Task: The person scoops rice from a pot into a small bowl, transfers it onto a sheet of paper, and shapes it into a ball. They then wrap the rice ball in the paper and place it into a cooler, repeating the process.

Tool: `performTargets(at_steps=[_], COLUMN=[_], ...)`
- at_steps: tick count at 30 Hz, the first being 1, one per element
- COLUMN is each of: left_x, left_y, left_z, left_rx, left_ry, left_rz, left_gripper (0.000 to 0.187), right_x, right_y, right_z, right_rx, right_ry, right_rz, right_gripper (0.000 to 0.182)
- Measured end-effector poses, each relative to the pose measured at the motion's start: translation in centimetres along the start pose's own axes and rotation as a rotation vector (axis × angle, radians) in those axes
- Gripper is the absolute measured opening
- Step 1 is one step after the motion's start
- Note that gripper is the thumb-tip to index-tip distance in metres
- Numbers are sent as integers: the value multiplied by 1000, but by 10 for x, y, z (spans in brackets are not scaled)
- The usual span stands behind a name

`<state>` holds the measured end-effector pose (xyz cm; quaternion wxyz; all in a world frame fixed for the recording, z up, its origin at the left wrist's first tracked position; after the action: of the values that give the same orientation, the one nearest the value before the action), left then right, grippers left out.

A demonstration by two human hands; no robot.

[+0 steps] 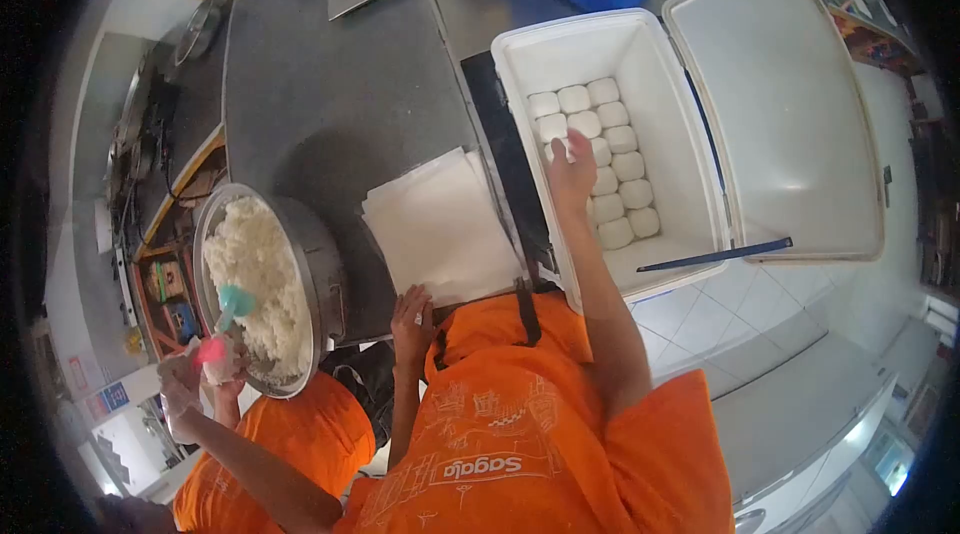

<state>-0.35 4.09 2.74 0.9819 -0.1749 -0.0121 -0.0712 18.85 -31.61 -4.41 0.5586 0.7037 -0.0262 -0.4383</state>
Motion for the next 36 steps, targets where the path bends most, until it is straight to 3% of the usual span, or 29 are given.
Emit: performTargets(at_steps=[2,4,6,9,13,14,15,24,29,32,34,35,36], left_x=[3,5,5,-1,-4,-4,-2,-11,-14,-15,-19,-22,-25], left_y=[-4,-3,-2,2,-2,-4,-5,12,0,-10,-6,-1,0], left_z=[2,3,3,-1,5,4,4,-15,-5,2,-6,-17,-22], left_rx=[-50,-106,-99,-137,-218,-106,4,-38,-120,-263,-217,-195,-145], left_ry=[-22,-49,-64,-92,-103,-89,-76,-120,-130,-112,-119,-123,-163], left_rz=[65,124,98,139,251,187,122,137,220,356,312,351,321], left_gripper=[14,16,17,18,22,22,22,27,28,21,23,26,32], right_x=[-93,-135,-159,-157,-156,-156,-157,-165,-159,-151,-143,-135,-135], right_y=[75,73,55,-13,-49,-50,-51,-41,-39,-48,-60,-67,-65], right_z=[-21,-32,-39,-33,-33,-33,-32,-22,-19,-16,-18,-17,-20], right_rx=[-88,-177,-522,-828,-870,-884,-886,-860,-764,-613,-874,-840,-890], right_ry=[96,557,964,1156,1247,1233,1249,1263,1177,1141,1120,1175,1184], right_rz=[898,775,872,1248,1140,1139,1153,1199,887,1061,1116,1209,1147], right_gripper=[33,43,32,20,8,4,4,3,11,15,15,11,10])
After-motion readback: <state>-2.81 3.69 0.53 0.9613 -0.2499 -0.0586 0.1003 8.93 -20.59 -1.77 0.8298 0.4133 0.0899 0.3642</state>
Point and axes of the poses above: each hand's wrist, its own x-axis towards the middle knuckle, its own z-axis out of the back of the hand, y = z × x, the point moved 2 cm from there along x, towards the middle knuckle, and after that the axes turned 13 degrees about x, right-handed, at the moved point
